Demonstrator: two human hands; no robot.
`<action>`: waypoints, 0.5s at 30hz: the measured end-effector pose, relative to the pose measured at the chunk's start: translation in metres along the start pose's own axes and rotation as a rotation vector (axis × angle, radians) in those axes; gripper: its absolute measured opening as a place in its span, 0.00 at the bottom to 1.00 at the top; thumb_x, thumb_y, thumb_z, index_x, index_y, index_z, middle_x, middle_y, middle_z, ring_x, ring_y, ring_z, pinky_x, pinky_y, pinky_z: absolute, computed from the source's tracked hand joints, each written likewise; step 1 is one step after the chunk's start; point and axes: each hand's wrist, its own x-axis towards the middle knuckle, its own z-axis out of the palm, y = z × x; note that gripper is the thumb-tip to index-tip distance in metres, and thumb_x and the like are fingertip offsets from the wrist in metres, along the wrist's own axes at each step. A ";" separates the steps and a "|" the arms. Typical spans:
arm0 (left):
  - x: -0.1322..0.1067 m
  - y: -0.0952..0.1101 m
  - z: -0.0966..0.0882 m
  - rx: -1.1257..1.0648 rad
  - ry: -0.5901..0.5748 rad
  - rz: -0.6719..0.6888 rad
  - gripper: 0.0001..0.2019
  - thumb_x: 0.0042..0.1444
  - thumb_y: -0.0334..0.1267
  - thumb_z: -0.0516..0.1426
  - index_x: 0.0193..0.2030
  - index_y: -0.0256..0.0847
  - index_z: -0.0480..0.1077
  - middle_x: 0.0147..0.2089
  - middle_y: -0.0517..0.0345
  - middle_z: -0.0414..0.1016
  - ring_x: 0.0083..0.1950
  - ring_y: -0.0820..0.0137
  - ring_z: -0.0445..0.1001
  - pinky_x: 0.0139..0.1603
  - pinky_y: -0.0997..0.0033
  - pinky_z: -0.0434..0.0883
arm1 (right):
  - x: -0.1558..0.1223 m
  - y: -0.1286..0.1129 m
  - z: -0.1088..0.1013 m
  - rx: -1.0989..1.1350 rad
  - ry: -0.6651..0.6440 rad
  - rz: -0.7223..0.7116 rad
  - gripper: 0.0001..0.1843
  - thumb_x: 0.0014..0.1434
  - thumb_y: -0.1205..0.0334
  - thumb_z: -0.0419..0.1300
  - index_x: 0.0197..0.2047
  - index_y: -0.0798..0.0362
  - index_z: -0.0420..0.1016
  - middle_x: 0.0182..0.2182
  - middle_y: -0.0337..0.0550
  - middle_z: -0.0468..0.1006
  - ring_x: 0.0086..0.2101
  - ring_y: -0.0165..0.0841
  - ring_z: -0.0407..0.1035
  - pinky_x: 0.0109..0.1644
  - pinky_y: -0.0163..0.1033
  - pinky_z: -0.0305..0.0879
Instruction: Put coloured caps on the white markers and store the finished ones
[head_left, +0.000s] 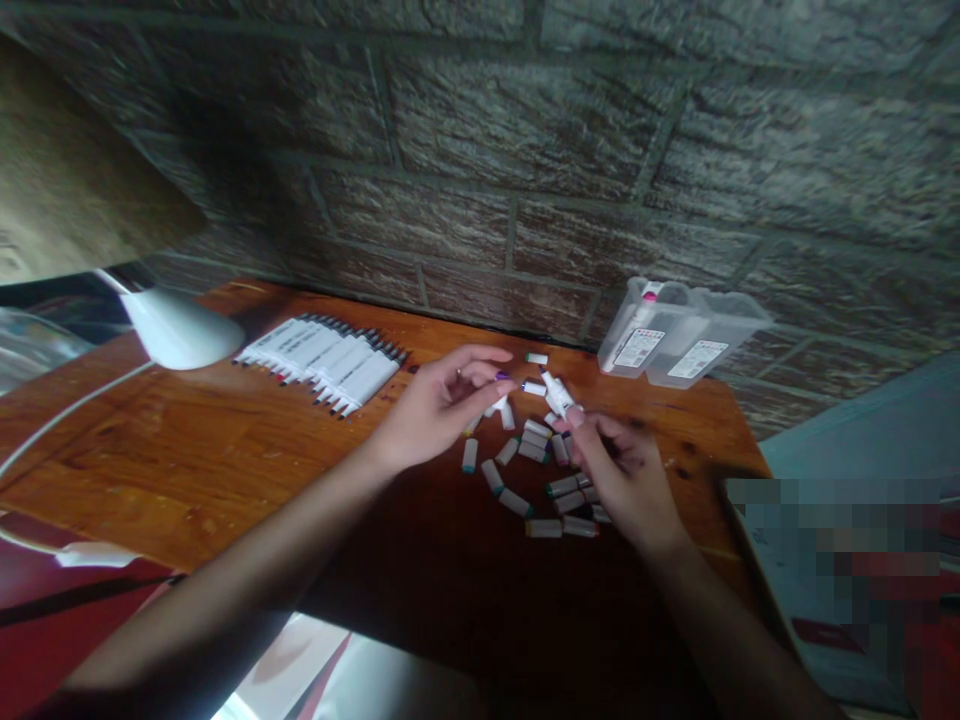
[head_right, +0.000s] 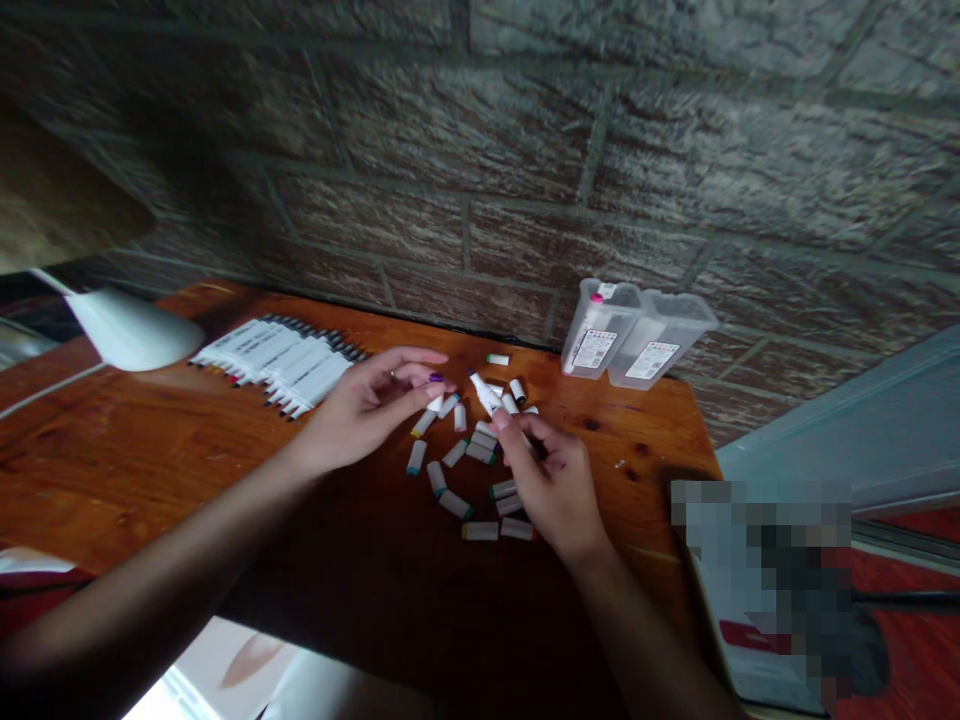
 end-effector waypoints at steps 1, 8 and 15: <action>0.001 0.002 0.001 -0.121 0.033 -0.029 0.17 0.60 0.42 0.61 0.54 0.38 0.71 0.41 0.54 0.80 0.39 0.70 0.78 0.44 0.70 0.73 | -0.001 -0.001 0.001 -0.032 -0.032 -0.018 0.21 0.64 0.46 0.58 0.30 0.55 0.76 0.21 0.35 0.65 0.24 0.27 0.60 0.28 0.34 0.54; 0.005 0.001 0.004 -0.514 0.184 -0.196 0.14 0.53 0.41 0.67 0.43 0.38 0.77 0.42 0.53 0.83 0.41 0.70 0.80 0.46 0.71 0.74 | -0.007 0.001 0.007 -0.111 -0.105 -0.071 0.18 0.65 0.49 0.57 0.31 0.53 0.75 0.22 0.35 0.65 0.25 0.28 0.61 0.29 0.34 0.54; 0.007 -0.001 0.008 -0.810 0.173 -0.357 0.13 0.48 0.37 0.70 0.39 0.36 0.78 0.40 0.54 0.83 0.38 0.76 0.79 0.42 0.78 0.73 | -0.006 0.005 0.006 -0.124 -0.106 -0.096 0.16 0.65 0.50 0.58 0.32 0.52 0.75 0.23 0.34 0.65 0.25 0.28 0.60 0.29 0.33 0.55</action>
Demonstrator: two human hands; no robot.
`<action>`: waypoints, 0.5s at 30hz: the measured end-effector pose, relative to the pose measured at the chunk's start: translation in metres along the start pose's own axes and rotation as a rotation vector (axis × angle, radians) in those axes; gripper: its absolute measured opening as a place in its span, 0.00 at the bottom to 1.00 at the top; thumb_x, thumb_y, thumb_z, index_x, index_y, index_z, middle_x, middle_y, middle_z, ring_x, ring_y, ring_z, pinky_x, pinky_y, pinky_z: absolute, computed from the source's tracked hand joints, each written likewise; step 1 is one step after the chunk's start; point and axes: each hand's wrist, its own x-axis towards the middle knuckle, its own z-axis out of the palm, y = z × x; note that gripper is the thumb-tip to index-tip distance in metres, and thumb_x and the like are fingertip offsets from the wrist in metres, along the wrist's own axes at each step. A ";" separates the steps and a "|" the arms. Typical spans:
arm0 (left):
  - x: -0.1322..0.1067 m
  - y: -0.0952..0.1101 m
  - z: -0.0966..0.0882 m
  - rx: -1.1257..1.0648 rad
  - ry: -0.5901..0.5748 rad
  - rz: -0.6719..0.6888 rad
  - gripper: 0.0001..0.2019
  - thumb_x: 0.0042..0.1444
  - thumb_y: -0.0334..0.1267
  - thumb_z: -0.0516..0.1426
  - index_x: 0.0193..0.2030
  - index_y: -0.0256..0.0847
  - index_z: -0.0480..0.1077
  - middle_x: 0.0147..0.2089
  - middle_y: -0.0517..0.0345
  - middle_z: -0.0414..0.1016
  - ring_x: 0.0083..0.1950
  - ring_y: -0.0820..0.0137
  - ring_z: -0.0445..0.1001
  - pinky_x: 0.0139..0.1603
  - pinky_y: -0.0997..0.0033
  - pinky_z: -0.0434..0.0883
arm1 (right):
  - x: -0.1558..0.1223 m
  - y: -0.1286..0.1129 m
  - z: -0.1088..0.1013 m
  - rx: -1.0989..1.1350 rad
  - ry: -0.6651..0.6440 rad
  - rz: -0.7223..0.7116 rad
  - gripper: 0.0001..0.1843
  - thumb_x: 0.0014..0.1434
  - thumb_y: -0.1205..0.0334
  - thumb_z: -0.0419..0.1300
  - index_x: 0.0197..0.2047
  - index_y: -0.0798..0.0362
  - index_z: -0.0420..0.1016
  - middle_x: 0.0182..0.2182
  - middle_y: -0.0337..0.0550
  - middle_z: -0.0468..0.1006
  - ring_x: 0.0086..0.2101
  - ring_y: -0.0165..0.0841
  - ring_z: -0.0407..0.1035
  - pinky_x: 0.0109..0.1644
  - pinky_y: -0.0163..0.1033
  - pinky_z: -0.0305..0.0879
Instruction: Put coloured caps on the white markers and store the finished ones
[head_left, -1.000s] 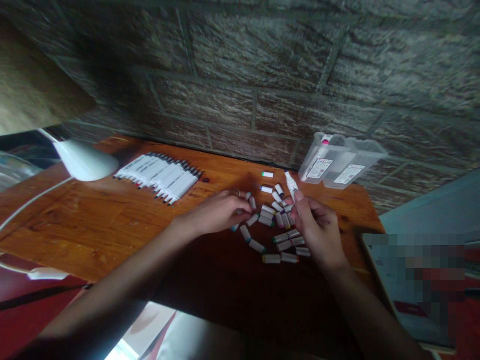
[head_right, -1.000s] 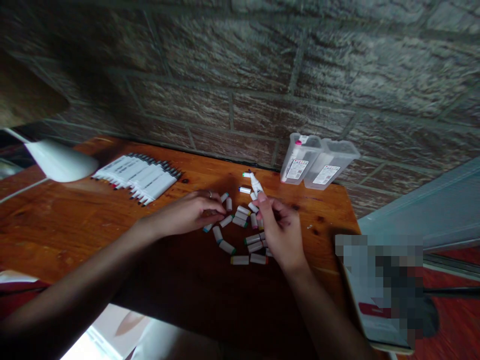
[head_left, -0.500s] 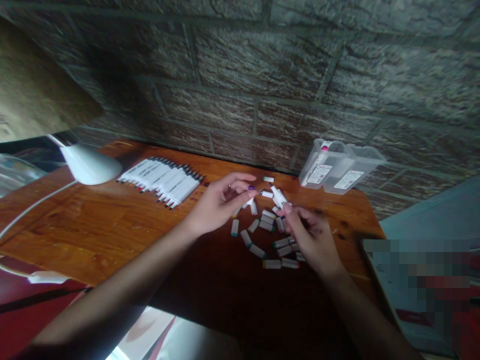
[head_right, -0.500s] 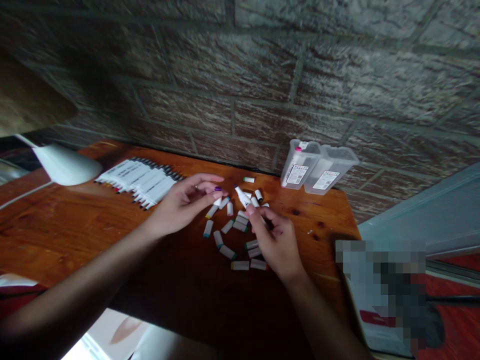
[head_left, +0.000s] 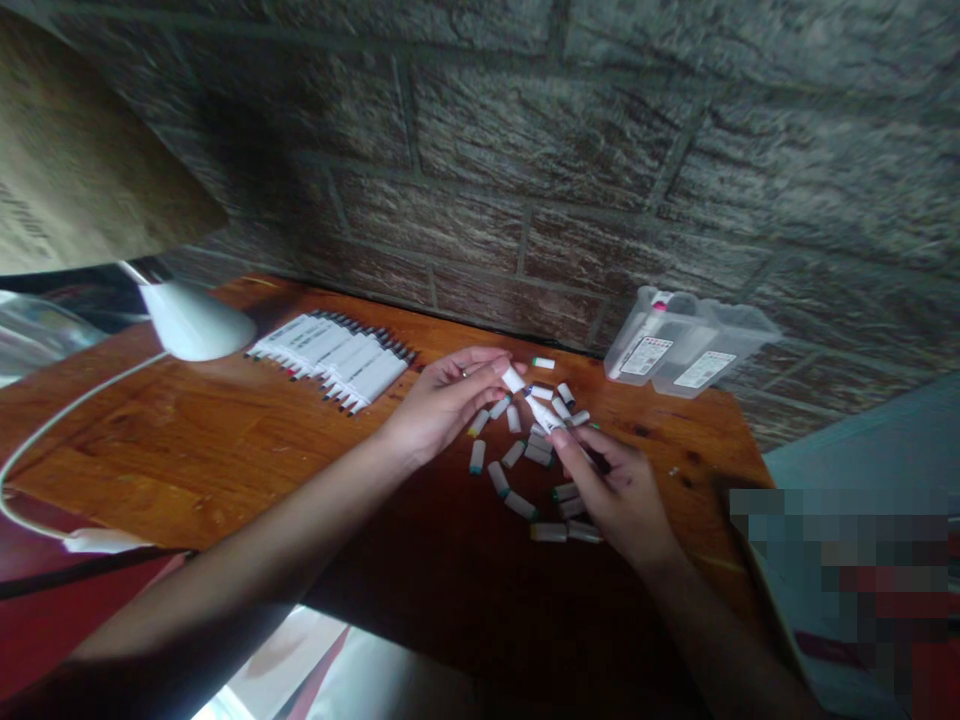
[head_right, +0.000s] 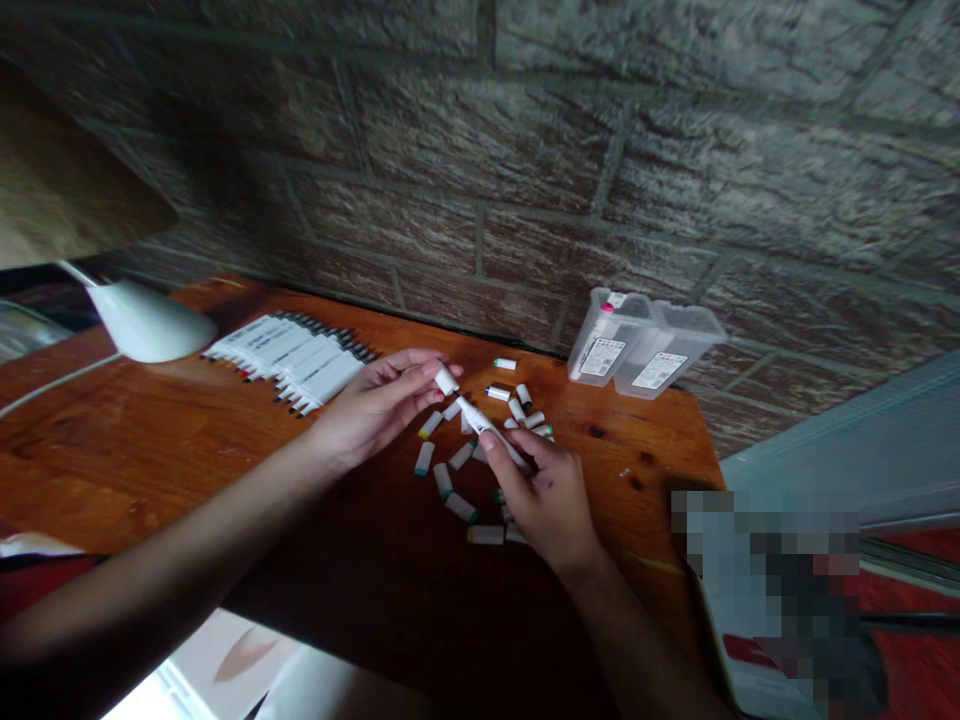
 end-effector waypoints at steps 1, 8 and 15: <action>0.000 -0.001 0.001 -0.005 -0.013 -0.016 0.13 0.48 0.37 0.70 0.40 0.36 0.78 0.40 0.54 0.83 0.39 0.76 0.79 0.42 0.79 0.74 | 0.000 0.000 0.000 0.000 -0.003 -0.002 0.16 0.65 0.50 0.58 0.32 0.52 0.75 0.23 0.34 0.64 0.25 0.28 0.59 0.30 0.33 0.55; 0.000 -0.006 -0.001 0.010 -0.012 -0.046 0.11 0.50 0.39 0.69 0.39 0.37 0.77 0.40 0.53 0.83 0.39 0.75 0.79 0.41 0.79 0.74 | 0.000 -0.003 0.000 -0.028 -0.008 -0.047 0.15 0.66 0.52 0.58 0.32 0.53 0.75 0.23 0.35 0.67 0.26 0.28 0.61 0.31 0.33 0.56; -0.004 -0.005 -0.003 0.453 -0.147 0.153 0.14 0.56 0.43 0.65 0.44 0.37 0.76 0.41 0.52 0.82 0.38 0.71 0.78 0.43 0.72 0.74 | -0.001 -0.002 0.000 -0.132 0.033 -0.079 0.15 0.65 0.53 0.58 0.34 0.53 0.78 0.24 0.36 0.72 0.26 0.28 0.65 0.31 0.33 0.58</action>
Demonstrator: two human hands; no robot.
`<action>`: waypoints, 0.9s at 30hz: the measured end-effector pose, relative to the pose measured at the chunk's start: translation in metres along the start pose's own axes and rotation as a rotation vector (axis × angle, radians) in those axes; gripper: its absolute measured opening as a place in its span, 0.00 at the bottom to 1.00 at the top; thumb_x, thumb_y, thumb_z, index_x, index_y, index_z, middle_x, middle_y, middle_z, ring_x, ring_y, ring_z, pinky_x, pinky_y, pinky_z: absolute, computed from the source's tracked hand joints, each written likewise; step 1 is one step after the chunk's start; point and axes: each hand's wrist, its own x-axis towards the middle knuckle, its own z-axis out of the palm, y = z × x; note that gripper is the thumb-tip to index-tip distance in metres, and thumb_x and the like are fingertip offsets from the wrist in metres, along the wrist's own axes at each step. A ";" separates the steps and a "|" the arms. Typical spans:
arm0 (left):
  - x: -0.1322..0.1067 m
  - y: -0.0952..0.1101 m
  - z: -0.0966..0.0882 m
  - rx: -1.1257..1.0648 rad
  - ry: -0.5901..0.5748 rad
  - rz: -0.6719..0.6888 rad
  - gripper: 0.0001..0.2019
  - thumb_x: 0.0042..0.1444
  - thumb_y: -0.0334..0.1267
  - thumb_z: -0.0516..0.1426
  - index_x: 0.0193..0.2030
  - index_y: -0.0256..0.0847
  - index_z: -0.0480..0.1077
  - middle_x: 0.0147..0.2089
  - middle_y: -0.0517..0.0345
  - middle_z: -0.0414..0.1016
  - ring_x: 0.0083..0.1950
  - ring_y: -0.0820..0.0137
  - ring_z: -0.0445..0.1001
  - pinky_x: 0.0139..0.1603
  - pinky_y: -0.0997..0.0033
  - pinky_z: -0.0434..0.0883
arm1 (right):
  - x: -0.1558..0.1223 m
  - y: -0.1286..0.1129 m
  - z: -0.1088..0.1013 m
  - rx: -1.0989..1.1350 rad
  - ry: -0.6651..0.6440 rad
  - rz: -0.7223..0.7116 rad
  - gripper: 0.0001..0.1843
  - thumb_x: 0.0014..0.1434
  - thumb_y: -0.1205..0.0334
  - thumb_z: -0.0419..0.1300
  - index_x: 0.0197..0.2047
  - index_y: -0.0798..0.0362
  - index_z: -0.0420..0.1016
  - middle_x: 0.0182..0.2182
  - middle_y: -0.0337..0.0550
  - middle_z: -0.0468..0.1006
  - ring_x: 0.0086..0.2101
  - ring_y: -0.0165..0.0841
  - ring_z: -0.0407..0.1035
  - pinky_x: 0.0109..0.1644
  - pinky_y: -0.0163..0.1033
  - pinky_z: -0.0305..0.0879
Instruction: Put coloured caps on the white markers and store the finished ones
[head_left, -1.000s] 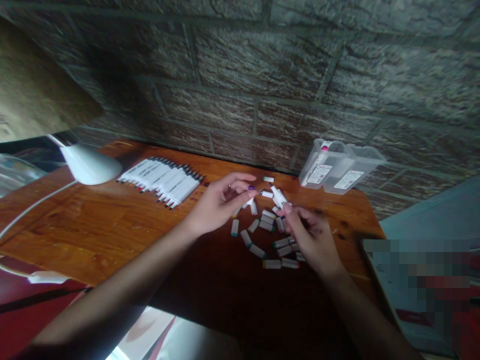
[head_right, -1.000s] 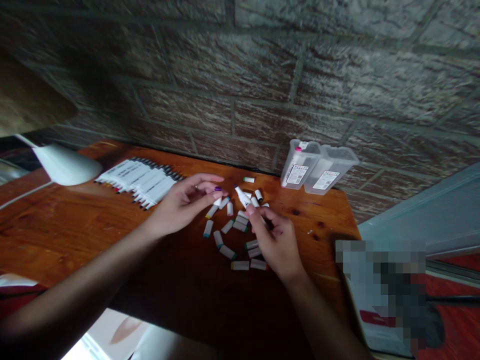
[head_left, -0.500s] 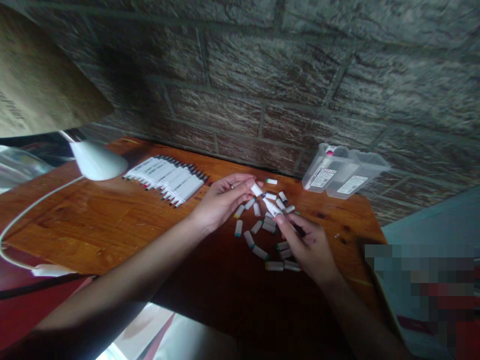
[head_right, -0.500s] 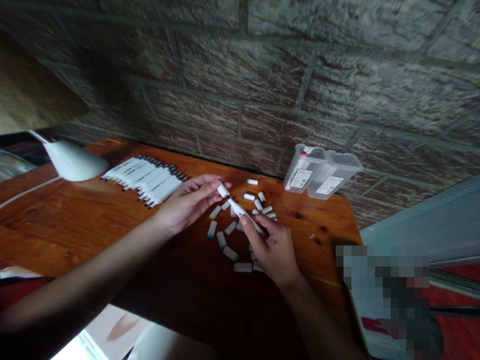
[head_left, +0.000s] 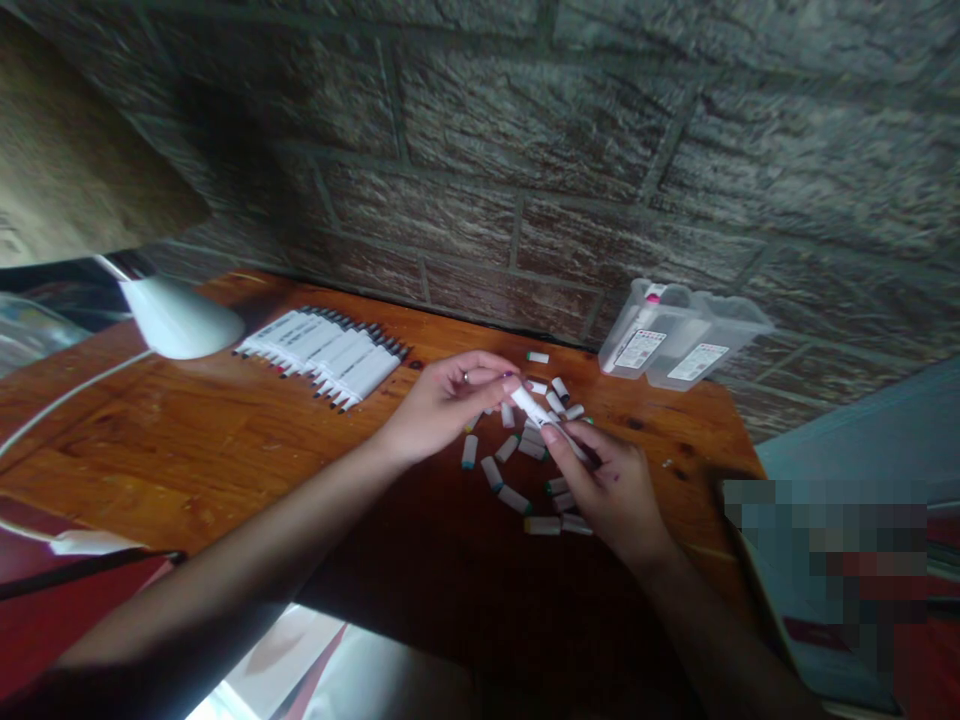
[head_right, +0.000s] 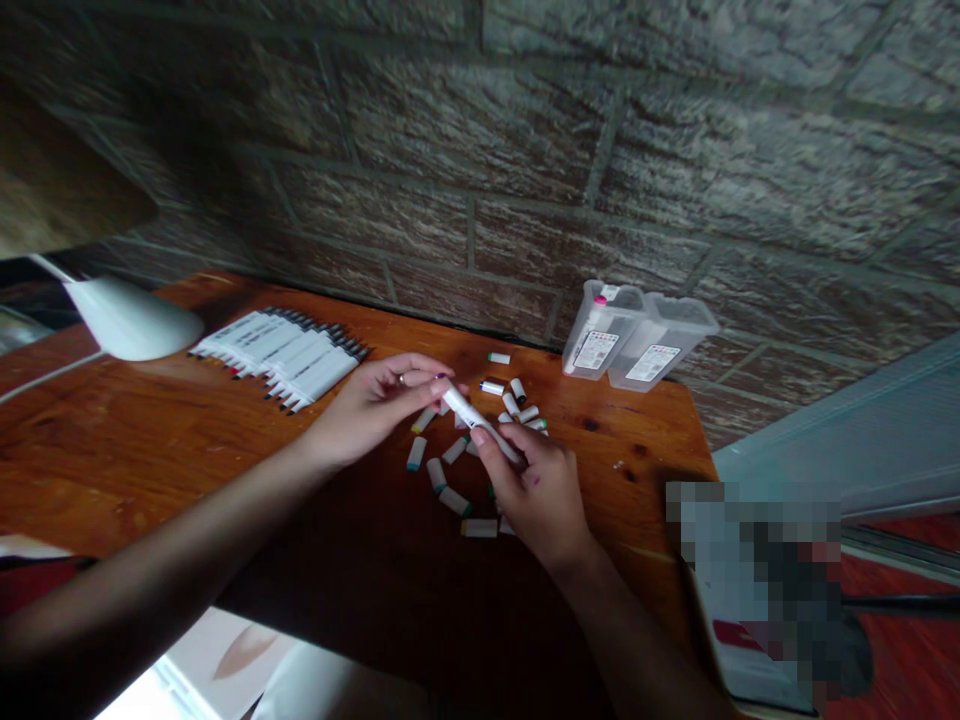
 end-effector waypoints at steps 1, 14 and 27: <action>-0.001 0.000 -0.001 0.105 -0.002 0.044 0.14 0.56 0.44 0.64 0.45 0.37 0.75 0.41 0.52 0.82 0.38 0.70 0.79 0.43 0.72 0.73 | 0.000 0.001 0.000 -0.028 0.010 -0.005 0.15 0.65 0.52 0.58 0.34 0.52 0.78 0.24 0.36 0.73 0.25 0.28 0.65 0.31 0.33 0.58; 0.001 0.008 -0.005 0.274 0.148 0.053 0.26 0.60 0.60 0.54 0.27 0.37 0.76 0.26 0.53 0.78 0.28 0.70 0.74 0.32 0.71 0.68 | -0.003 -0.007 0.006 -0.061 -0.212 -0.089 0.15 0.66 0.51 0.58 0.35 0.51 0.80 0.26 0.37 0.78 0.27 0.29 0.70 0.32 0.34 0.60; -0.017 -0.003 0.018 0.037 -0.180 -0.089 0.29 0.68 0.55 0.42 0.33 0.42 0.78 0.45 0.53 0.79 0.52 0.62 0.74 0.58 0.61 0.67 | -0.010 -0.008 0.004 -0.125 -0.261 -0.225 0.11 0.67 0.56 0.58 0.39 0.51 0.79 0.32 0.40 0.82 0.32 0.31 0.75 0.36 0.34 0.64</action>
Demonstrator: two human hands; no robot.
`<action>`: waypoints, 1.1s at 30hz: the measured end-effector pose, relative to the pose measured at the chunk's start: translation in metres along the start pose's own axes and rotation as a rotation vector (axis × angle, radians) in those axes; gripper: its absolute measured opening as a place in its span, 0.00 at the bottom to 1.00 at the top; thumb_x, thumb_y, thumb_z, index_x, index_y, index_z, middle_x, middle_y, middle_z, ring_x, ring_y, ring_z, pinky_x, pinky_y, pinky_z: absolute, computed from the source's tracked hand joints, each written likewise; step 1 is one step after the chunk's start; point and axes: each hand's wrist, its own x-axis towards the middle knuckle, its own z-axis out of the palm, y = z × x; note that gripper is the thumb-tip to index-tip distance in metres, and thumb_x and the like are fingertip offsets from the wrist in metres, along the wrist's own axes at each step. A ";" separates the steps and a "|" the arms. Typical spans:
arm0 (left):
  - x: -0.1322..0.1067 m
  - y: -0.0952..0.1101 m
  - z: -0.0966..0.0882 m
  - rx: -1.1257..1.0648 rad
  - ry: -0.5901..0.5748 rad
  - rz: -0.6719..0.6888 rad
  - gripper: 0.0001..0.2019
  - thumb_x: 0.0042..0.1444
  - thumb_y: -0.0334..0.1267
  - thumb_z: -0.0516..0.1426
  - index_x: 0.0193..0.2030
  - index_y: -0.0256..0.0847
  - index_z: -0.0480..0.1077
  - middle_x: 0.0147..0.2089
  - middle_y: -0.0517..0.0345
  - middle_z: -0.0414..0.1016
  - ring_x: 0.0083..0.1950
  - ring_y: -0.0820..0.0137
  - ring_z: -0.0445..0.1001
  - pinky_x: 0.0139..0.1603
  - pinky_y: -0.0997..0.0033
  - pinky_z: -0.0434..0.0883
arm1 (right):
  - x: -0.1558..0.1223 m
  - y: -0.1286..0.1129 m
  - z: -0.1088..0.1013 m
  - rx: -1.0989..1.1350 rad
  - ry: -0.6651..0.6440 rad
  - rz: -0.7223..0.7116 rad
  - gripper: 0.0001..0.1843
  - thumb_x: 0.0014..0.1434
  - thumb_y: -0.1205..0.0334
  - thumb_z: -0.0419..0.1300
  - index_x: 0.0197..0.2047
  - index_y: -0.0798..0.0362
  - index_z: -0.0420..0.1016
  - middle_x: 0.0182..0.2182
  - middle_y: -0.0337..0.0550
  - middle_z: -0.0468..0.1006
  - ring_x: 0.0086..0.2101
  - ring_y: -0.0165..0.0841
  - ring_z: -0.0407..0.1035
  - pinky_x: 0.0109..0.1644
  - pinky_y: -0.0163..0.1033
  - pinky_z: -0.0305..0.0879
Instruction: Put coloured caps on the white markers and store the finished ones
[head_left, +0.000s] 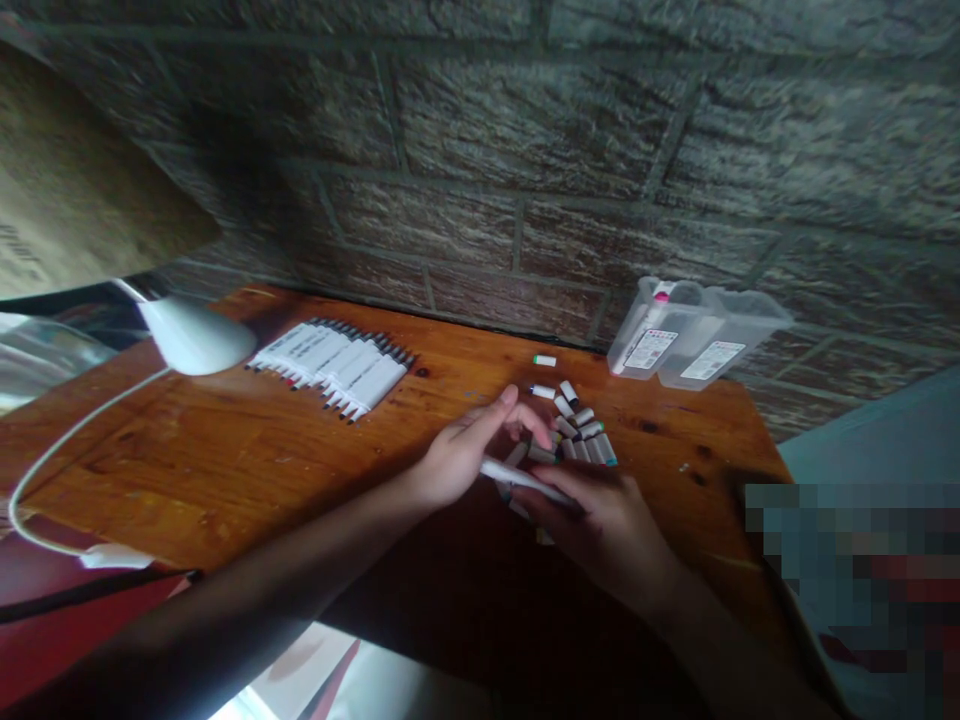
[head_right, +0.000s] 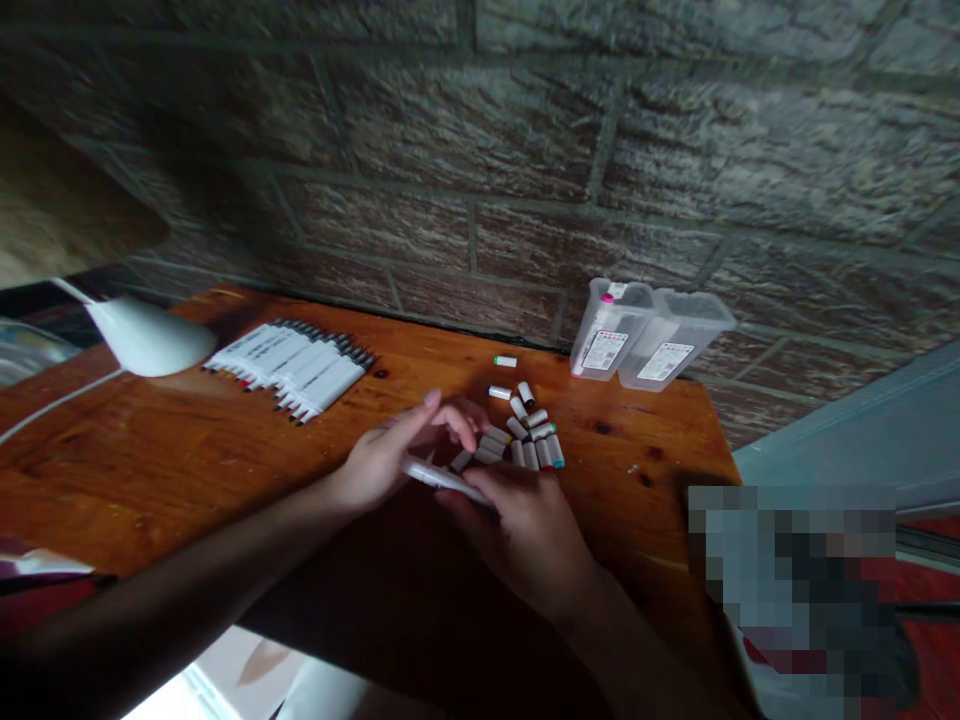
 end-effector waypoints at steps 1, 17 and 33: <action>0.000 0.001 -0.002 0.003 0.011 0.019 0.29 0.69 0.54 0.42 0.31 0.42 0.77 0.45 0.53 0.79 0.52 0.61 0.74 0.59 0.61 0.66 | 0.000 -0.003 0.002 -0.002 0.016 0.004 0.11 0.67 0.56 0.58 0.40 0.51 0.79 0.33 0.40 0.82 0.32 0.31 0.75 0.36 0.34 0.64; 0.009 -0.006 0.002 0.030 0.136 -0.102 0.34 0.66 0.62 0.39 0.38 0.39 0.76 0.41 0.51 0.78 0.45 0.63 0.73 0.49 0.65 0.70 | 0.000 -0.001 -0.011 -0.103 0.029 -0.025 0.10 0.67 0.56 0.58 0.46 0.50 0.78 0.38 0.41 0.84 0.34 0.32 0.77 0.37 0.35 0.65; 0.024 -0.017 -0.011 -0.010 0.420 -0.023 0.27 0.64 0.61 0.48 0.37 0.37 0.74 0.28 0.59 0.68 0.26 0.75 0.65 0.25 0.74 0.61 | 0.006 0.008 -0.004 -0.116 0.227 0.096 0.10 0.63 0.55 0.62 0.39 0.51 0.81 0.32 0.38 0.84 0.30 0.30 0.77 0.34 0.34 0.65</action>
